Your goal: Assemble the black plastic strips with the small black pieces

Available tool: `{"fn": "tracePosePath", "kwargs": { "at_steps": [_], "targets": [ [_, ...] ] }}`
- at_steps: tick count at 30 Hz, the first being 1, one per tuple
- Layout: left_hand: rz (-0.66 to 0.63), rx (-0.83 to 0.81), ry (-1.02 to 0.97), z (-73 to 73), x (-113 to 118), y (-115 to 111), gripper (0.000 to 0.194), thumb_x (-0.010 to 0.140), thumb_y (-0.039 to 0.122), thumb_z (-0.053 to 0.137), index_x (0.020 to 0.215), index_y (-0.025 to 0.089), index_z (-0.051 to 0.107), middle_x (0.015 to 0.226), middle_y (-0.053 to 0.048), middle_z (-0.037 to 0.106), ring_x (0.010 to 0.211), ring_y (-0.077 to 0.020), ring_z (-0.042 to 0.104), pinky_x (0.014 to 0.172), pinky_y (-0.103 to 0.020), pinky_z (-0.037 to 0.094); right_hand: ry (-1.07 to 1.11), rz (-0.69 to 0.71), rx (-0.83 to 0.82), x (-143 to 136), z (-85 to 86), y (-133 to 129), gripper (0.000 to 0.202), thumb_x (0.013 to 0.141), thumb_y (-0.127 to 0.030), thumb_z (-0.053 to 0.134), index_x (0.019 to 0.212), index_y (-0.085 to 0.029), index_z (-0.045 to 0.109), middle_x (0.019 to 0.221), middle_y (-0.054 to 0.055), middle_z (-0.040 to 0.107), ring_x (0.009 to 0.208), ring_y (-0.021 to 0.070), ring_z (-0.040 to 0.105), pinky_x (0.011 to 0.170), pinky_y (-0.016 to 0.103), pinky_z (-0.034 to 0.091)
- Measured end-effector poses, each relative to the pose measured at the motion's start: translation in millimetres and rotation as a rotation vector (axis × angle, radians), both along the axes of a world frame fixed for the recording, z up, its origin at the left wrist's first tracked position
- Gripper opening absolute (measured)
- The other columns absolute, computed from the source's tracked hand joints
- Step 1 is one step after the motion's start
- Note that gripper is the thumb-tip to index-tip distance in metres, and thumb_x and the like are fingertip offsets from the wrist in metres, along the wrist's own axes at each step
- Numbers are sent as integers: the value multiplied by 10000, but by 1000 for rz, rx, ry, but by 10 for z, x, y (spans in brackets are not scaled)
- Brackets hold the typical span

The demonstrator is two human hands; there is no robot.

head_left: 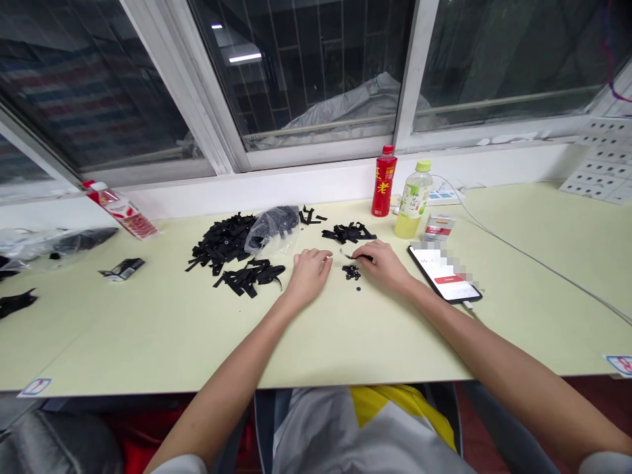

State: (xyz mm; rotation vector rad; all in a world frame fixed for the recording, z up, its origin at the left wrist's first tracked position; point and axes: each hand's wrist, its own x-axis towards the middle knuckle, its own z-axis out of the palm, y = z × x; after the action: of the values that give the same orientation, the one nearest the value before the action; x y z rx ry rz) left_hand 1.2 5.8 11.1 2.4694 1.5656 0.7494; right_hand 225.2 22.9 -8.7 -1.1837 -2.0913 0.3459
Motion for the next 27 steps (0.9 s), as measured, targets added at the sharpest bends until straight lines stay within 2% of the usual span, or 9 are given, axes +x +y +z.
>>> {"fn": "tracePosePath", "kwargs": {
  "at_steps": [3, 5, 8, 10, 13, 17, 20, 25, 27],
  "targets": [
    [-95, -189, -312, 5, 60, -23, 405, 1001, 436, 374, 1124, 194, 674, 1094, -91, 709, 1023, -243, 611, 906, -367, 429, 115, 123, 20, -71, 74, -95, 225, 884, -185, 542, 905, -249, 756, 906, 57, 720, 919, 232, 589, 867, 380, 417],
    [-168, -316, -494, -7, 101, -36, 428, 976, 491, 424, 1116, 180, 681, 1079, -91, 716, 966, -217, 634, 850, -328, 465, 182, 156, 3, -103, 118, -156, 224, 878, -200, 553, 900, -264, 767, 903, 53, 717, 917, 231, 589, 859, 381, 432],
    [-252, -476, -620, -30, 145, -49, 433, 885, 519, 582, 1076, 148, 700, 1018, -101, 724, 856, -189, 635, 754, -295, 479, 257, 145, -35, -119, 163, -213, 232, 866, -194, 553, 894, -274, 769, 897, 42, 717, 917, 227, 597, 864, 382, 441],
    [-250, -531, -636, -35, 157, -56, 414, 848, 507, 631, 993, 129, 715, 916, -93, 726, 764, -168, 615, 701, -285, 468, 290, 144, -45, -117, 180, -228, 231, 866, -195, 548, 898, -268, 765, 910, 38, 717, 930, 222, 605, 880, 378, 441],
    [-201, -470, -608, -23, 156, -63, 361, 858, 473, 615, 889, 128, 716, 817, -67, 709, 709, -155, 584, 675, -280, 447, 291, 172, -74, -118, 196, -241, 232, 868, -209, 546, 967, -258, 750, 978, 43, 717, 983, 222, 602, 899, 373, 442],
    [-183, -350, -511, 7, 154, -78, 310, 881, 426, 580, 913, 158, 731, 873, -56, 730, 757, -172, 594, 698, -285, 440, 290, 167, -160, -129, 204, -254, 231, 860, -294, 606, 1050, -250, 729, 1026, 58, 717, 999, 234, 600, 836, 358, 465],
    [-172, -320, -457, 13, 160, -89, 293, 886, 410, 567, 936, 179, 741, 914, -50, 742, 796, -187, 611, 713, -288, 444, 332, 116, -182, -125, 193, -238, 200, 867, -345, 613, 982, -246, 742, 991, 60, 726, 966, 231, 619, 834, 361, 470],
    [-178, -296, -427, -22, 154, -75, 292, 906, 398, 544, 962, 184, 735, 902, -43, 736, 790, -187, 610, 710, -286, 439, 276, 55, -157, -100, 167, -176, 149, 853, -295, 608, 891, -245, 744, 936, 57, 735, 942, 241, 625, 812, 373, 471],
    [-179, -246, -357, -43, 145, -64, 279, 915, 387, 537, 967, 193, 731, 896, -40, 726, 789, -188, 604, 719, -292, 434, 260, -5, -134, -87, 160, -155, 137, 849, -272, 601, 858, -241, 734, 926, 61, 735, 942, 250, 619, 782, 371, 471]
  ]
}}
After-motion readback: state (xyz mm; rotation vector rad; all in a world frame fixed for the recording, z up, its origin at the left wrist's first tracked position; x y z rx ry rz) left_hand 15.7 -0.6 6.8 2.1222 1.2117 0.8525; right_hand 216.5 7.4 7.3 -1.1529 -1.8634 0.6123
